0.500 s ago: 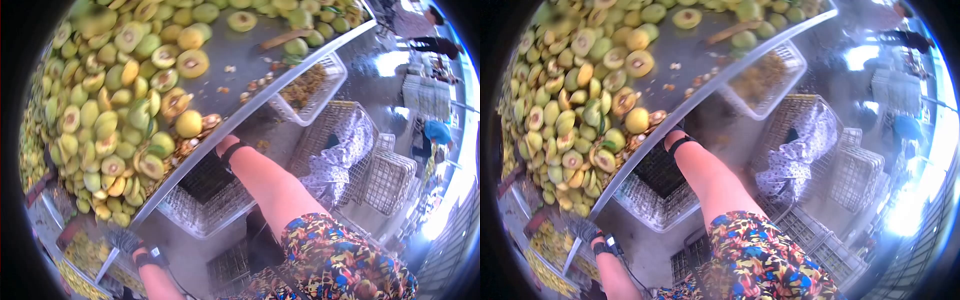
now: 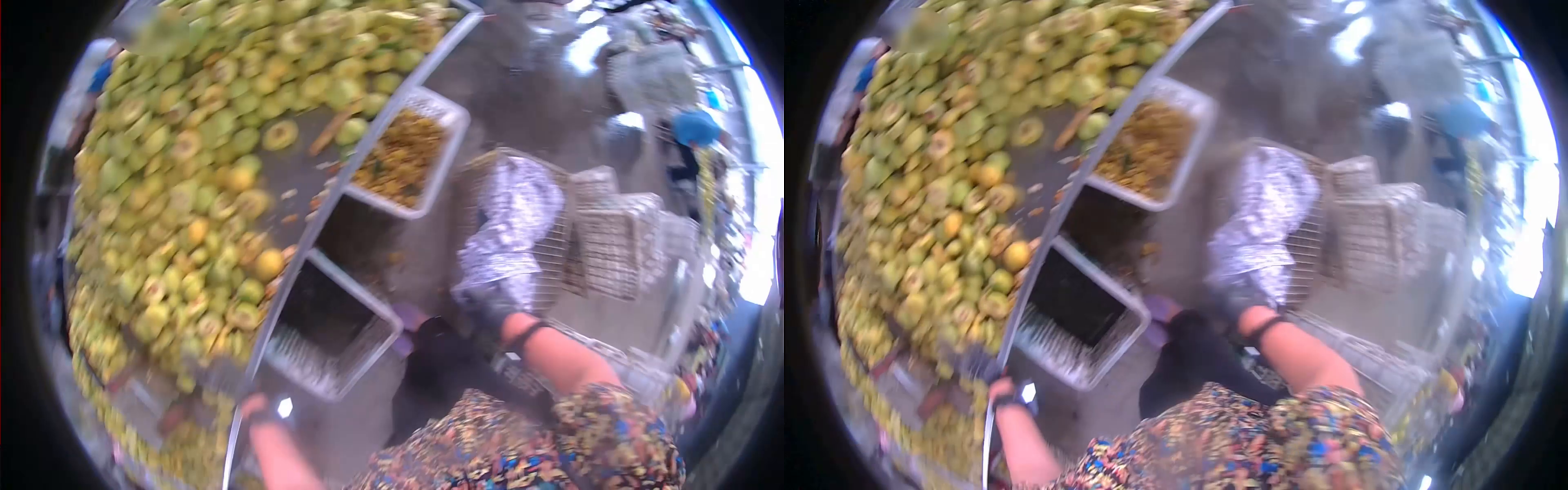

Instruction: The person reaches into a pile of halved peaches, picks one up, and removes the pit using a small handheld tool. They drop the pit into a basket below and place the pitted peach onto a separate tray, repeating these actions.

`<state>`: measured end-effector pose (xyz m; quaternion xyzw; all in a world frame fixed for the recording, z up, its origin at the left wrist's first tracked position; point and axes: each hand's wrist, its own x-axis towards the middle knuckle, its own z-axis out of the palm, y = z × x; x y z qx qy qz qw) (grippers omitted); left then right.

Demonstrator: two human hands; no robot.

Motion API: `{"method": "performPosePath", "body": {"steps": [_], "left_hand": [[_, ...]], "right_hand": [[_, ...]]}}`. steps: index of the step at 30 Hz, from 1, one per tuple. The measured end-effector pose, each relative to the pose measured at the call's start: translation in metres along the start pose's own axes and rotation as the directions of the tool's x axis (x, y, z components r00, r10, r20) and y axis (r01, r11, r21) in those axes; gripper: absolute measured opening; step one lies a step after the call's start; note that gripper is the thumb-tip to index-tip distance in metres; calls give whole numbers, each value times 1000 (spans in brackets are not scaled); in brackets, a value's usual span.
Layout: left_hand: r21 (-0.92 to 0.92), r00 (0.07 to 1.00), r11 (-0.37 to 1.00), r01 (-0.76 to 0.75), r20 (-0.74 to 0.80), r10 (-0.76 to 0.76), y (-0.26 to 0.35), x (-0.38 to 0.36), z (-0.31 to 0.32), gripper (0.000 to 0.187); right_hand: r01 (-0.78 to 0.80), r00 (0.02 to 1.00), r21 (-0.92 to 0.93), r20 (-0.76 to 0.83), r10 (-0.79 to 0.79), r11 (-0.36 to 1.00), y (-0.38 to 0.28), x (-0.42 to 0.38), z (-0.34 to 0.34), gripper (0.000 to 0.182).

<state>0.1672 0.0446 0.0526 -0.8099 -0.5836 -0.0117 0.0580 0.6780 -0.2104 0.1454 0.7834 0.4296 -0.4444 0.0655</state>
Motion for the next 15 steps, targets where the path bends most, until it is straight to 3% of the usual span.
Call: {"method": "performPosePath", "body": {"steps": [1,2,4,6,7,8,10,12,14,15], "left_hand": [[-184,989,982,43,-132,-68,79,59,-74,60],[-406,950,899,166,-181,-256,107,93,-82,58],[-393,906,858,330,-125,-405,125,135,-54,59],[-218,834,842,494,-154,-529,142,152,-31,64],[-149,791,789,596,-56,-609,157,157,-28,69],[-41,769,769,638,-17,-639,169,158,-21,74],[64,725,727,684,54,-687,201,152,-27,78],[2,784,791,611,133,-606,194,152,-22,83],[16,724,735,678,157,-672,199,159,-27,85],[-20,723,730,684,157,-673,197,157,-27,86]], "right_hand": [[-256,966,241,86,242,936,25,19,17,36],[-169,984,294,-3,178,941,49,17,28,36],[-103,987,334,-82,138,937,42,5,3,39],[2,982,394,-174,73,919,31,18,-9,38],[52,971,454,-230,61,890,28,30,-23,39],[79,966,443,-255,41,893,18,45,-44,39],[308,878,261,-449,-167,915,-16,76,-86,40],[337,839,116,-487,-243,934,-52,119,-133,36],[361,836,47,-459,-301,931,-96,171,-176,37],[454,745,-110,-497,-444,884,-118,197,-193,37]]}}
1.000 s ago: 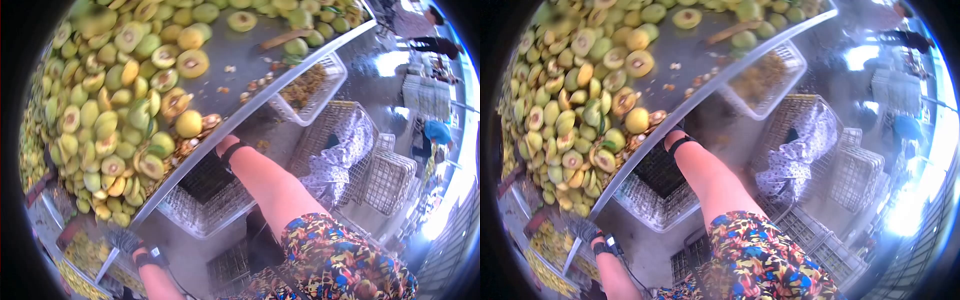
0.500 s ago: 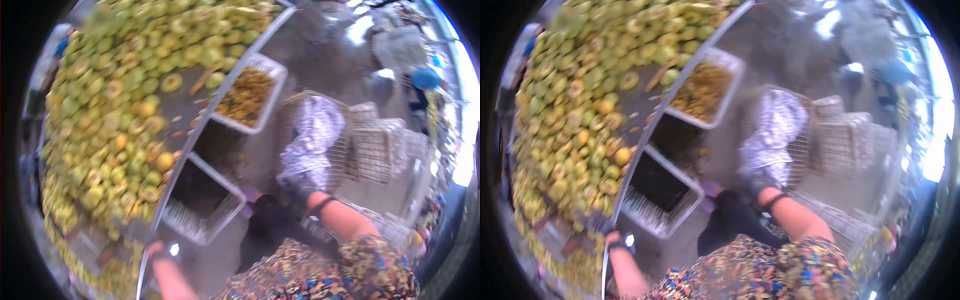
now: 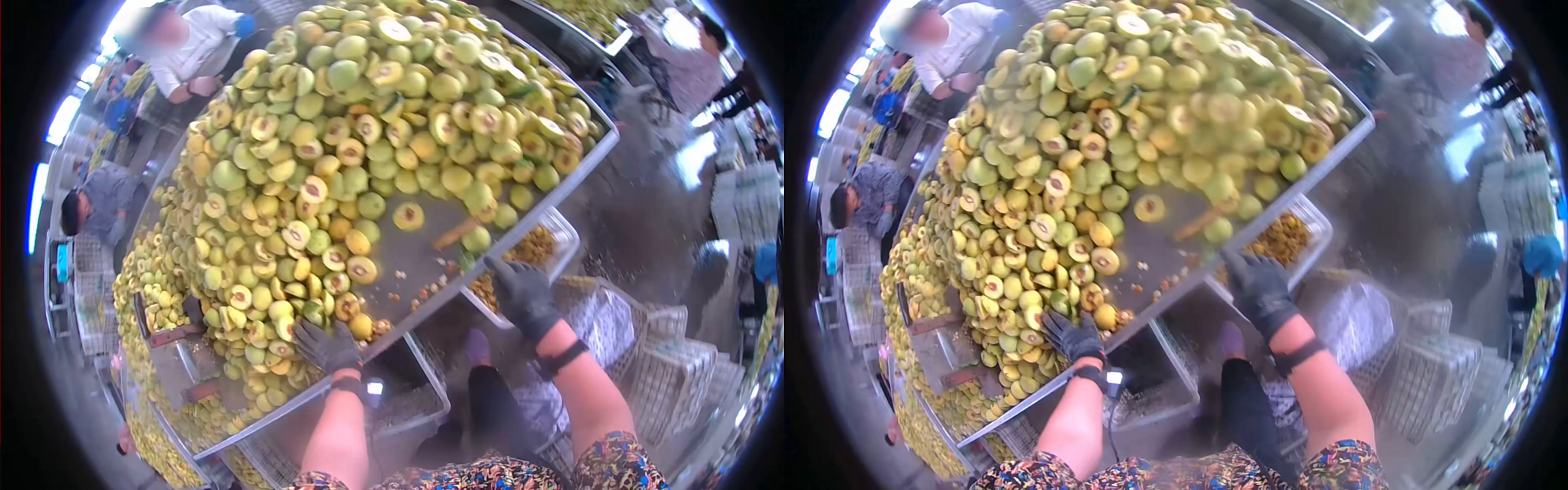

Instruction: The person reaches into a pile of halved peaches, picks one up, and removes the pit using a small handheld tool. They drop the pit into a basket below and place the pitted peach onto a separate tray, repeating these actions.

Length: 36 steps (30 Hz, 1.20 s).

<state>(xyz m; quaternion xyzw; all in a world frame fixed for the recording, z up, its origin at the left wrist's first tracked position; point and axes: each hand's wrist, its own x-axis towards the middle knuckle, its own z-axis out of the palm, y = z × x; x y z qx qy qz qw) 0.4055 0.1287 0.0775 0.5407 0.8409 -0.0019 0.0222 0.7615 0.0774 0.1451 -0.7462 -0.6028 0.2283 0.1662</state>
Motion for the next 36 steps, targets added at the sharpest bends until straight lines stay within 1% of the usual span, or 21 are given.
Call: {"method": "performPosePath", "body": {"steps": [5,8,9,12,15,17,19,20,21,23,25,26,27,28,29,30,31,32,33,35,36], "left_hand": [[-108,999,994,35,23,-32,9,-2,-8,91],[-131,996,990,54,84,-43,6,2,-12,93],[-142,994,987,78,85,-66,7,2,-17,93],[-114,990,990,78,129,-64,7,3,-12,93],[-140,993,988,64,109,-49,4,4,-9,94],[-154,992,985,81,109,-64,3,5,-6,93],[-153,991,984,88,116,-71,-2,0,-7,93],[-153,991,986,61,127,-41,-3,-1,-8,92],[-153,991,988,36,131,-15,-4,2,-8,91],[-165,996,986,-7,89,22,-5,5,-20,79],[-400,973,901,-168,-213,87,25,30,-70,61],[-408,909,850,-334,-377,176,39,63,-86,53],[-218,774,794,-568,-470,424,63,110,-130,49],[-466,818,698,-544,-481,316,84,157,-149,43],[-375,747,684,-626,-541,388,100,208,-155,41],[-318,684,658,-683,-593,425,119,258,-160,41],[-402,699,595,-695,-572,430,144,309,-168,39],[-254,606,579,-775,-561,565,157,363,-154,37],[-476,733,562,-677,-358,579,177,397,-159,46],[-280,815,809,-517,129,566,223,436,-168,61],[-235,866,865,-444,135,481,237,427,-169,67]], "right_hand": [[455,870,-333,-33,-492,826,1,131,62,42],[338,902,-383,393,-180,859,1,157,84,45],[360,895,-391,402,-195,847,4,156,85,45],[396,909,-381,295,-296,836,9,143,69,42],[327,928,-173,244,-281,929,-26,156,9,38],[286,958,116,-58,-281,951,-57,195,-25,22],[396,880,-15,-278,-384,918,-101,261,-68,22],[545,789,129,-414,-455,828,-118,296,-89,23],[429,844,47,-377,-382,902,-144,328,-113,25],[424,843,-78,-330,-425,902,-168,408,-134,36],[159,986,3,45,-159,987,-202,457,-151,43],[171,983,5,68,-171,985,-195,478,-132,43],[347,926,-165,-94,-365,923,-180,503,-102,44],[473,798,-347,-222,-561,810,-179,523,-80,46],[489,796,-336,-206,-570,805,-194,530,-77,46],[356,897,-386,-113,-427,851,-209,528,-83,48],[216,966,-454,-28,-256,864,-218,528,-87,51],[229,964,-487,-6,-266,843,-216,537,-86,54],[207,977,-507,57,-207,837,-226,536,-91,60],[203,976,-465,26,-216,862,-220,547,-82,63],[223,968,-486,6,-252,845,-222,544,-83,65]]}}
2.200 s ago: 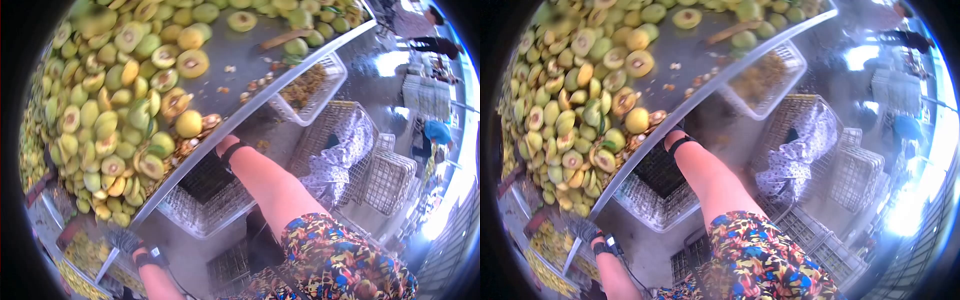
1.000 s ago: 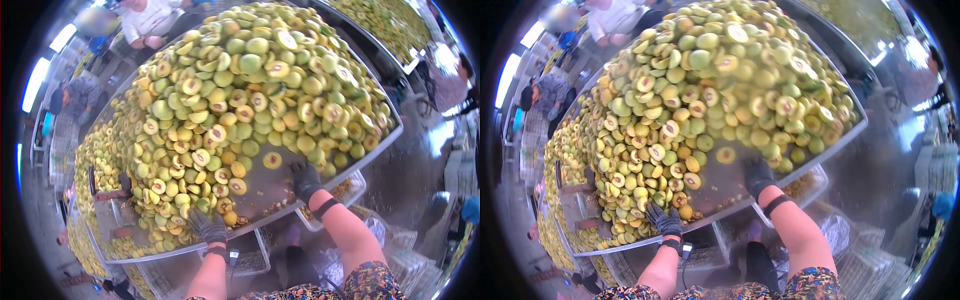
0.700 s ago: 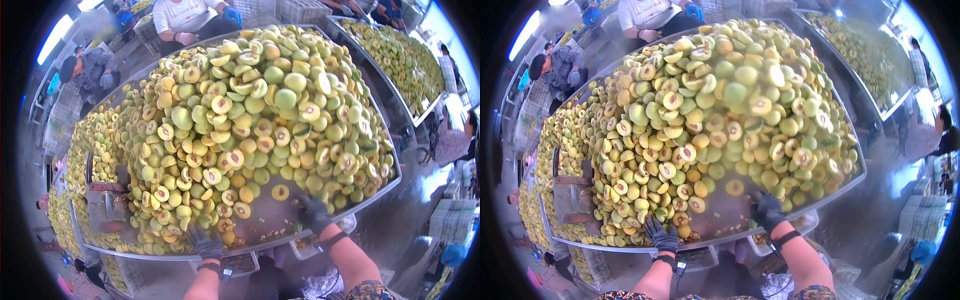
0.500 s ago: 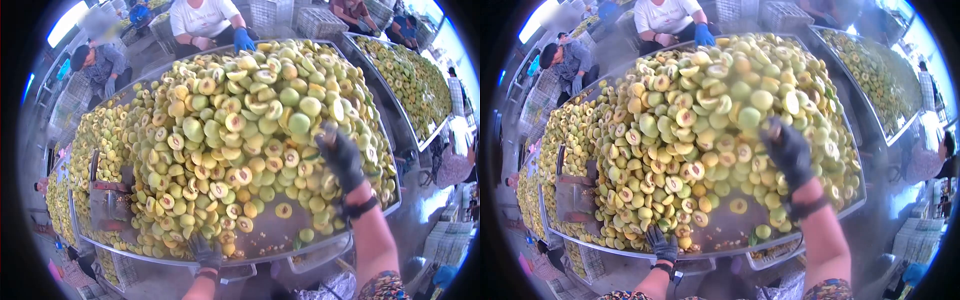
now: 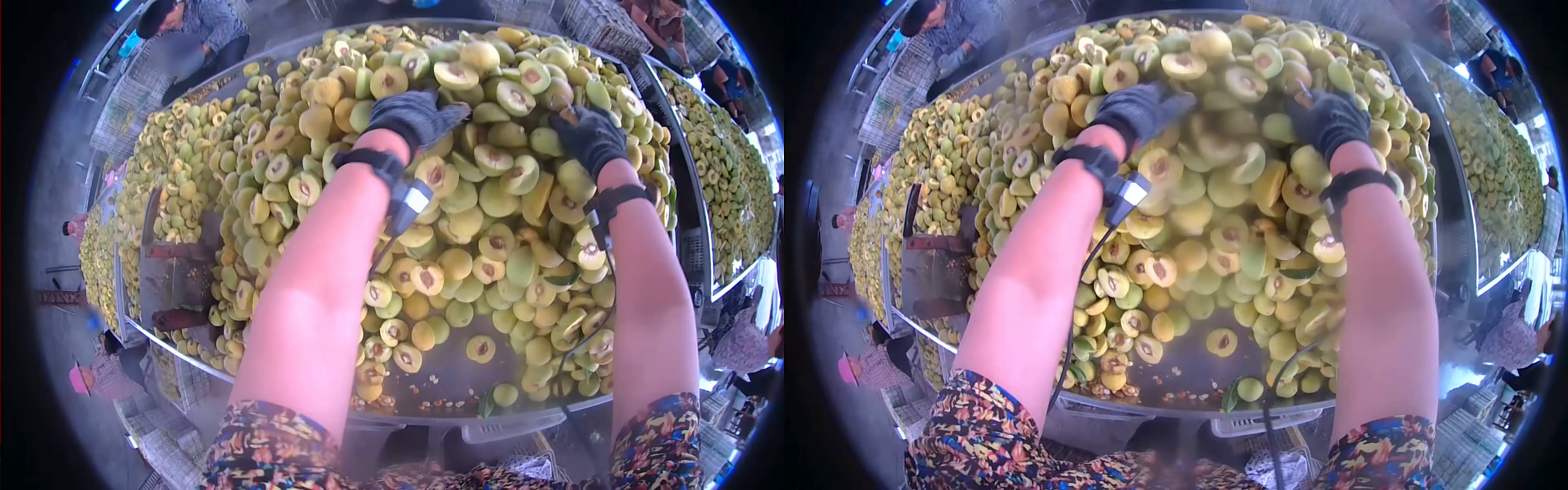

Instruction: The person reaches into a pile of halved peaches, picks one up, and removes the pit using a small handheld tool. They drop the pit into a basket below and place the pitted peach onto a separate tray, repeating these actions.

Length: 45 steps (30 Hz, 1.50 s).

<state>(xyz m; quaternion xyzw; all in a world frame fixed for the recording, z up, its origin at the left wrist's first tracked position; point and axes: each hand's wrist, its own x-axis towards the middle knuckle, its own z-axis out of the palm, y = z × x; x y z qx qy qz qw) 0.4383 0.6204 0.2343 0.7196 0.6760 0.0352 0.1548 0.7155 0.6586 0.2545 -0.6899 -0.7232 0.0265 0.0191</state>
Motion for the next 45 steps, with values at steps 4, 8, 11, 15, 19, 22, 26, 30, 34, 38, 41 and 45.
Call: {"method": "performPosePath", "body": {"steps": [4,8,11,15,19,22,26,30,34,38,41,45], "left_hand": [[59,994,993,106,2,-107,23,-4,12,74],[-80,993,995,53,107,-44,17,-37,25,73],[72,991,997,26,131,-35,31,-74,41,68],[16,996,998,-64,64,63,43,-104,61,54],[75,979,982,-171,-99,178,52,-148,89,46],[24,969,985,-170,-180,172,57,-189,93,42],[-96,872,965,-244,-458,175,42,-247,137,42],[-201,826,946,-255,-554,105,30,-312,160,46],[-214,853,963,-167,-520,33,11,-333,154,49],[-117,736,974,-193,-674,65,-63,-318,87,48],[14,629,1000,20,-778,-2,-139,-265,19,46],[170,749,973,157,-662,-5,-268,-171,11,46]], "right_hand": [[-24,992,-2,126,24,1000,-2,0,5,69],[172,959,110,210,-192,979,-14,-42,39,57],[125,963,153,220,-157,980,-30,-81,59,48],[53,951,209,289,-114,976,-38,-131,70,34],[314,938,173,95,-333,934,-39,-172,99,49],[374,926,180,-15,-377,910,-34,-202,106,55],[533,839,195,-244,-486,823,-30,-242,118,56],[652,738,186,-381,-557,735,-40,-277,133,56],[635,766,206,-288,-575,744,-47,-283,123,53],[731,672,242,-418,-611,638,-85,-220,61,42],[863,460,119,-587,-666,492,-155,-121,25,38],[780,622,217,-371,-689,587,-249,12,-5,44]]}}
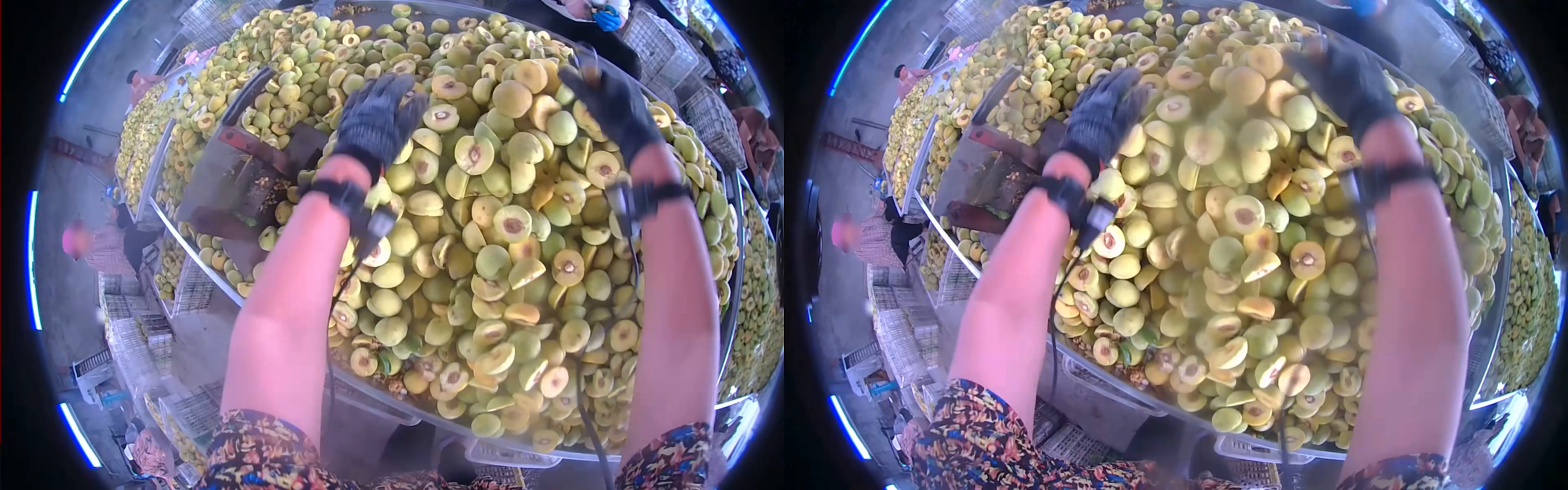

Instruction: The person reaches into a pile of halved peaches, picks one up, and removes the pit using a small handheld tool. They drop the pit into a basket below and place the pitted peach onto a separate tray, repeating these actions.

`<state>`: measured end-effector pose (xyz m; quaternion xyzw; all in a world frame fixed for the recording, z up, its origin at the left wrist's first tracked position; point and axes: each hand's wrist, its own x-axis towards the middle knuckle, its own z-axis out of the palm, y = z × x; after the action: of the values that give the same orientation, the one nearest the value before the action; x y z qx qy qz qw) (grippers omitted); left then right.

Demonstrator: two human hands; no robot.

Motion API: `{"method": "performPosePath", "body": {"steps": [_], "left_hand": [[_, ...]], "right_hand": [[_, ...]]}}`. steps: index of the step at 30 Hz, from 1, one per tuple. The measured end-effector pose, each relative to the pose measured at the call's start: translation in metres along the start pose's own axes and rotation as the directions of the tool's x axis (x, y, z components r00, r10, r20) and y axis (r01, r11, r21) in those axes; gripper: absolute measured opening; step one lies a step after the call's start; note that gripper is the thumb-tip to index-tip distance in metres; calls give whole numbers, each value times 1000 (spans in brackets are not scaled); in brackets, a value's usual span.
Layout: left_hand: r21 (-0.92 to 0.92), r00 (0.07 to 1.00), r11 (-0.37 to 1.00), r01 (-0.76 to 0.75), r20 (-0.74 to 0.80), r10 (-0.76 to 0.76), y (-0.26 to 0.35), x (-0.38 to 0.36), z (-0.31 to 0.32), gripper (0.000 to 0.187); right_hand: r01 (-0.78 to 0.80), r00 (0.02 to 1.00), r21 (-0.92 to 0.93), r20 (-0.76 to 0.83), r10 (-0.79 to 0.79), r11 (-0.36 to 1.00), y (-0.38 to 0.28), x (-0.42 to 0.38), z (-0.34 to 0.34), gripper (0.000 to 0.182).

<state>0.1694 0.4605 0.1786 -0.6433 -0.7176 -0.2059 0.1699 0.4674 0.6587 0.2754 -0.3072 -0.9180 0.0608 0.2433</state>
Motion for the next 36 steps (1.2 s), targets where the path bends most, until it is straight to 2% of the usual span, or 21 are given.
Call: {"method": "performPosePath", "body": {"steps": [1,2,4,5,6,8,9,10,12,13,14,19,22,24,25,27,28,30,31,35,36], "left_hand": [[-8,992,994,-107,61,108,-23,10,39,48],[-20,970,977,-211,120,211,-37,12,67,50],[9,930,959,282,244,-276,15,4,54,56],[-16,940,984,180,296,-168,-11,8,86,60],[-80,926,974,210,337,-172,-7,13,76,59],[-159,960,984,86,278,-39,-36,18,102,56],[-171,958,981,90,286,-38,-24,19,91,56],[-173,897,953,248,411,-159,-14,27,74,47],[-151,804,906,395,534,-261,7,25,53,40],[-99,825,929,357,499,-263,17,20,46,40],[-42,845,946,320,464,-266,22,16,40,41],[-18,806,992,124,585,-90,51,-4,36,41],[-85,932,995,-55,353,81,71,-39,34,38],[-99,878,995,-14,474,59,94,-55,30,39],[-271,836,952,143,548,30,107,-64,23,44],[-157,733,938,310,667,-131,147,-75,-21,47],[-157,670,922,353,731,-132,156,-76,-33,47],[-403,854,896,186,517,56,146,-122,14,47],[-394,785,816,423,609,-114,167,-123,-22,48],[-190,781,901,390,586,-214,202,-143,-41,47],[-182,863,944,275,481,-158,203,-151,-42,43]], "right_hand": [[-294,947,191,195,257,937,-3,23,10,44],[-381,911,388,310,270,839,13,39,39,50],[-293,885,-130,338,320,947,6,39,67,61],[-369,884,304,406,231,878,33,42,93,67],[-260,895,90,397,205,962,47,49,99,70],[-498,827,345,465,316,796,58,49,109,66],[-514,831,371,440,341,774,35,44,96,39],[-517,830,367,435,348,773,35,40,95,39],[-406,852,569,518,72,715,42,28,108,43],[159,830,197,504,-239,967,46,20,115,36],[-191,830,301,558,-10,934,-5,-7,102,36],[-466,771,234,581,261,853,-29,-66,102,36],[-226,784,286,621,0,931,-34,-91,81,38],[-347,760,158,626,178,925,-63,-104,60,35],[-264,784,101,602,152,959,-69,-113,57,33],[-259,786,106,601,146,960,-64,-134,62,31],[-36,838,163,543,-59,986,-56,-146,67,33],[-281,822,167,551,147,945,-54,-177,65,36],[-80,827,147,562,-17,986,-81,-183,23,40],[-266,771,78,615,163,961,-90,-220,7,39],[-185,768,-32,619,165,982,-90,-231,1,37]]}}
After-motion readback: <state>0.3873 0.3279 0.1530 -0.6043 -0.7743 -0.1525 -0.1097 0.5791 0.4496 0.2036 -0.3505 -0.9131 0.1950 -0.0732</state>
